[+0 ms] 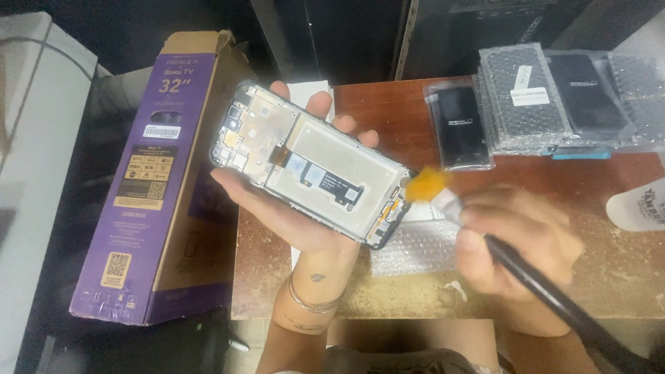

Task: Unboxing a mobile phone screen assembly, cleaning it thoroughly with a brush, and then placing it back into its protective packaging and box.

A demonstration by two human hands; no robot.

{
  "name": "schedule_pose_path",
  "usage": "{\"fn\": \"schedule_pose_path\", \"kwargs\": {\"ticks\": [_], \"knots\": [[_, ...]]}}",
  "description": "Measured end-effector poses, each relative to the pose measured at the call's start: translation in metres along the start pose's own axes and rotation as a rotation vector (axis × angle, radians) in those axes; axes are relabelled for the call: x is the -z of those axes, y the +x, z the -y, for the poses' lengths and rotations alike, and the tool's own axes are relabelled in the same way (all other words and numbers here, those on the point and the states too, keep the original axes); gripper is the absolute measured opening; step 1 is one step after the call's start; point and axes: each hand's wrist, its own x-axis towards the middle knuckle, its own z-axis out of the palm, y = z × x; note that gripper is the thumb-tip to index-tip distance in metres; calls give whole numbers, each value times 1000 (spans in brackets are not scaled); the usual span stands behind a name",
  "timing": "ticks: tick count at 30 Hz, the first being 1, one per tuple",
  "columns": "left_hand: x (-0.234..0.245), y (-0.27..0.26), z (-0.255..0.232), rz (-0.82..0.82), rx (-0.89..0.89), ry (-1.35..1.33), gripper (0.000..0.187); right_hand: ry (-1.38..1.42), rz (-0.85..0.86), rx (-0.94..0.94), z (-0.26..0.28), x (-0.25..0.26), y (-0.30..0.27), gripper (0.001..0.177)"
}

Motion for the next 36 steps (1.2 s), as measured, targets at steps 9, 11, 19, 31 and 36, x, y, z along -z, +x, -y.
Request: {"fn": "schedule_pose_path", "kwargs": {"ticks": [9,11,19,31,36], "knots": [[1,-6,8,79,-63,112,82,-46,137,-90,2,3,11,18],[0,-8,11,123,-150,253,91,67,72,-32,2,-5,10,17],[14,-28,7,397,40,396,100,172,233,-249,12,8,12,15],[17,-29,14,387,-45,451,109,105,217,-303,8,4,11,16],[17,-28,16,411,-12,446,111,-78,223,-290,8,2,9,18]]}}
